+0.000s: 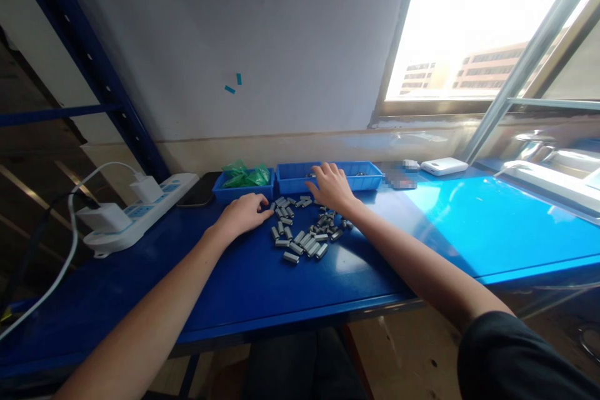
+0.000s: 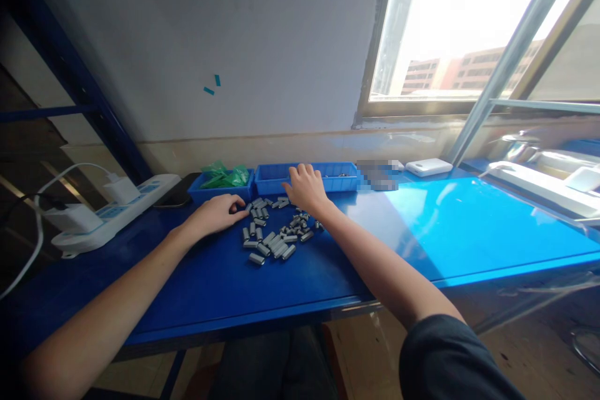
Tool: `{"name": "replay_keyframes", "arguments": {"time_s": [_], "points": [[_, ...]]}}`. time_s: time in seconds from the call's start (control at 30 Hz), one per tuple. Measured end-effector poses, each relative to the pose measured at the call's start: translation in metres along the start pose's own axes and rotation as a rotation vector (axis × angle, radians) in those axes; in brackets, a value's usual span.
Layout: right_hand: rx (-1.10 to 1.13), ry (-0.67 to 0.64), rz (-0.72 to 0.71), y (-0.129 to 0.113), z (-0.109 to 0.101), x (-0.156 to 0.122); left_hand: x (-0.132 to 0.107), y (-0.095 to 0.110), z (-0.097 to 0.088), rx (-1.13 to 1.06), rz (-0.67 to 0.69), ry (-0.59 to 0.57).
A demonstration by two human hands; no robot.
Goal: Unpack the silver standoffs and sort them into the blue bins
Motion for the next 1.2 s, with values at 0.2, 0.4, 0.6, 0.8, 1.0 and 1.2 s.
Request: {"name": "replay_keyframes", "arguments": {"time_s": [0.2, 0.4, 0.6, 0.8, 1.0, 1.2], "points": [[0.162, -0.016, -0.140, -0.046, -0.014, -0.016, -0.003, 0.007, 0.000, 0.084, -0.020, 0.028], [0.264, -0.052, -0.252, -0.070, -0.013, -0.023, -0.001, 0.006, -0.009, 0.018, -0.071, 0.111], [0.348, -0.003, -0.297, -0.072, -0.017, -0.025, 0.000, 0.033, -0.033, -0.557, -0.044, 0.291], [0.283, 0.150, -0.197, -0.055, -0.040, -0.006, -0.003, 0.046, -0.031, -0.749, -0.030, 0.205], [0.029, 0.083, 0.012, 0.000, -0.016, 0.017, -0.011, 0.044, -0.010, -0.242, 0.288, -0.088], [0.022, -0.164, -0.020, 0.017, 0.024, -0.006, -0.010, 0.034, 0.000, -0.132, 0.261, -0.155]]}}
Point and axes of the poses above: each hand's wrist, its own x-axis towards the middle knuckle, its own z-axis out of the palm, y = z × x, the point moved 9 cm from there along x, towards the middle knuckle, and after that the axes turned 13 degrees about y, right-handed, at the moved point
